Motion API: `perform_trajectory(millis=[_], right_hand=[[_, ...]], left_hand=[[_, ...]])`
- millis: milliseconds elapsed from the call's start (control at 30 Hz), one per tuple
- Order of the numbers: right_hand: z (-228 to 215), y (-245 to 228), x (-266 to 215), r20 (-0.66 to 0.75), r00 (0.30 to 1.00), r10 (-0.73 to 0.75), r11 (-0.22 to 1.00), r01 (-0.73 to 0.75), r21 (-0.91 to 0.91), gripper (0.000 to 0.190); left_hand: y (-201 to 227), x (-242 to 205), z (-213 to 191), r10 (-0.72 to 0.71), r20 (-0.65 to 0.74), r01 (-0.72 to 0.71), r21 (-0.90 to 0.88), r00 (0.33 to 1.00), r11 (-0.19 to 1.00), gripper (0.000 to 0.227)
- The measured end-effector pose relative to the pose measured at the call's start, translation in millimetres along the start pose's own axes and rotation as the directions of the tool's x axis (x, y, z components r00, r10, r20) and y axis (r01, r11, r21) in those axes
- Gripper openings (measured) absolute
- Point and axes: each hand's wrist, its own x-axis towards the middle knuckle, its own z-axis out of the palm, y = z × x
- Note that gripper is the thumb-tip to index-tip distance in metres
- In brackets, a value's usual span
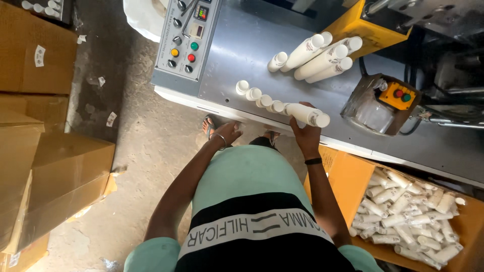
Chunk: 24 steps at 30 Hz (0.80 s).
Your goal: The person takes white paper tubes from a machine, places them into plastic bags, and arranges them on the machine's work surface. They also handle and pack multiple tubes at a time into larger bags.
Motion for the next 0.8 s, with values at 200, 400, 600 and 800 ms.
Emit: perform_trajectory(millis=[200, 400, 600, 800], right_hand=[[-4.1, -9.1, 2.2, -0.02, 1.0, -0.015, 0.998, 0.014, -0.054, 0.048], [0.7, -0.9, 2.0, 0.003, 0.999, 0.045, 0.999, -0.045, -0.022, 0.047], [6.4, 14.4, -0.9, 0.06, 0.997, 0.049, 0.989, -0.041, -0.139, 0.046], [5.2, 3.9, 2.3, 0.077, 0.994, 0.084, 0.994, -0.078, -0.077, 0.048]], left_hand=[[-13.2, 11.5, 13.3, 0.019, -0.011, -0.019, -0.005, 1.0, 1.0, 0.05], [-9.5, 14.5, 13.0, 0.0, 0.006, 0.0, 0.013, 1.0, 1.0, 0.048], [-9.1, 13.5, 13.4, 0.02, -0.012, -0.02, -0.002, 1.0, 1.0, 0.049], [-4.6, 12.0, 13.1, 0.022, -0.008, -0.022, -0.009, 1.0, 1.0, 0.047]])
